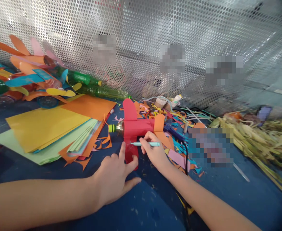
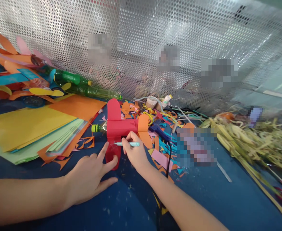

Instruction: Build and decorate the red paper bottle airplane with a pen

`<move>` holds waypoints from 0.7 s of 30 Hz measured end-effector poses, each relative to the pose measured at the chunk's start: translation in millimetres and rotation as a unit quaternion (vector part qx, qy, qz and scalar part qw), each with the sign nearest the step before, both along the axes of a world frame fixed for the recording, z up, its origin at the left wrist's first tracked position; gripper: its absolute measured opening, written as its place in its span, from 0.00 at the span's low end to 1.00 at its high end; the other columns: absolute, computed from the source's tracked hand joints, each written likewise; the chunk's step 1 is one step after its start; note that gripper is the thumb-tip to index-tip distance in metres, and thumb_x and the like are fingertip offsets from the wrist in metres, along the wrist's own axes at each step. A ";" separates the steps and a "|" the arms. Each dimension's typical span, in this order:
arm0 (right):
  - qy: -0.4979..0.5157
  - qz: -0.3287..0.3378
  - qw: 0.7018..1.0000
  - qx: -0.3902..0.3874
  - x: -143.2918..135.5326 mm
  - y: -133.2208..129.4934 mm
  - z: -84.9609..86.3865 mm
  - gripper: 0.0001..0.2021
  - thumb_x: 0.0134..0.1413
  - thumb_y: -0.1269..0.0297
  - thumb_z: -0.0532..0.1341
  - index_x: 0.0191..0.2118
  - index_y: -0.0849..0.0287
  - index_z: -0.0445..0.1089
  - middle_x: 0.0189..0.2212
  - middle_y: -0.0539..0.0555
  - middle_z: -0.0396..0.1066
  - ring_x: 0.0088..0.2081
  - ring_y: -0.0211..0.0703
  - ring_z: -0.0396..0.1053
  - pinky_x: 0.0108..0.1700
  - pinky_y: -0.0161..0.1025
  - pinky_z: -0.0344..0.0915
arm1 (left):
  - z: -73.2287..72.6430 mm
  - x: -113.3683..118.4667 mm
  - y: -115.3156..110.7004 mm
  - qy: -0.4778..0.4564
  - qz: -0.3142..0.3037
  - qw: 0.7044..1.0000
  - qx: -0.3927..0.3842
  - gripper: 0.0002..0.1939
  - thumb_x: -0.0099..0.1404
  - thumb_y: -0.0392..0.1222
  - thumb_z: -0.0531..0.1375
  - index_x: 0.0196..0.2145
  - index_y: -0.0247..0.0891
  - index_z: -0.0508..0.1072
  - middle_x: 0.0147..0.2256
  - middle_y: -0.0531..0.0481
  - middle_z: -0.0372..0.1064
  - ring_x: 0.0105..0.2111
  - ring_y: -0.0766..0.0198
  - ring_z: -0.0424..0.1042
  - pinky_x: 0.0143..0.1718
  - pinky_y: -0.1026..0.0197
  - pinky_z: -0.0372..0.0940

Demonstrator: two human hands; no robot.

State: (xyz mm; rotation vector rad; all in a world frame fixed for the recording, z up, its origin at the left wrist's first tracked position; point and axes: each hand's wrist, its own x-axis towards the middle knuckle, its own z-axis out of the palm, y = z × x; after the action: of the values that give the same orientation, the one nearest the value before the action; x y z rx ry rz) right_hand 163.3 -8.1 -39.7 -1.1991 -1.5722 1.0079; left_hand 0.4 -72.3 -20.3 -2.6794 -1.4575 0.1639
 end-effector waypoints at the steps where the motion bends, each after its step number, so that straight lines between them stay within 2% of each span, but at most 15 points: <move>1: 0.003 0.001 1.000 0.000 0.1 0.5 -0.7 0.12 0.57 0.66 0.56 0.24 0.55 0.53 0.12 0.40 0.57 0.16 0.32 0.54 0.22 0.32 0.52 | -0.1 0.1 0.0 0.001 -0.001 1.000 0.000 0.29 0.66 0.62 0.43 0.58 0.48 0.61 0.58 0.26 0.56 0.31 0.46 0.73 0.25 0.51 0.67; 7: -0.008 -0.014 1.000 0.000 1.2 1.8 -2.5 0.13 0.57 0.66 0.56 0.24 0.55 0.53 0.12 0.40 0.58 0.16 0.32 0.53 0.21 0.32 0.50 | 2.2 1.5 -0.3 0.013 0.001 1.000 -0.012 0.30 0.66 0.63 0.43 0.59 0.47 0.60 0.59 0.25 0.54 0.31 0.47 0.73 0.26 0.52 0.66; 21: -0.003 -0.006 1.000 0.001 1.5 2.3 -2.0 0.13 0.58 0.64 0.56 0.25 0.55 0.53 0.12 0.41 0.58 0.16 0.33 0.53 0.22 0.33 0.49 | 2.4 3.7 -1.1 0.015 0.001 1.000 -0.007 0.29 0.66 0.61 0.43 0.59 0.46 0.60 0.59 0.25 0.53 0.31 0.46 0.73 0.26 0.51 0.65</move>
State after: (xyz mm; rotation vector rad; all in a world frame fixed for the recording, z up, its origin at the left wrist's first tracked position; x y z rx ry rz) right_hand 164.9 -5.8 -41.7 -1.2100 -1.5689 0.9941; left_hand 4.1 -73.4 -17.9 -2.6748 -1.4550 0.2158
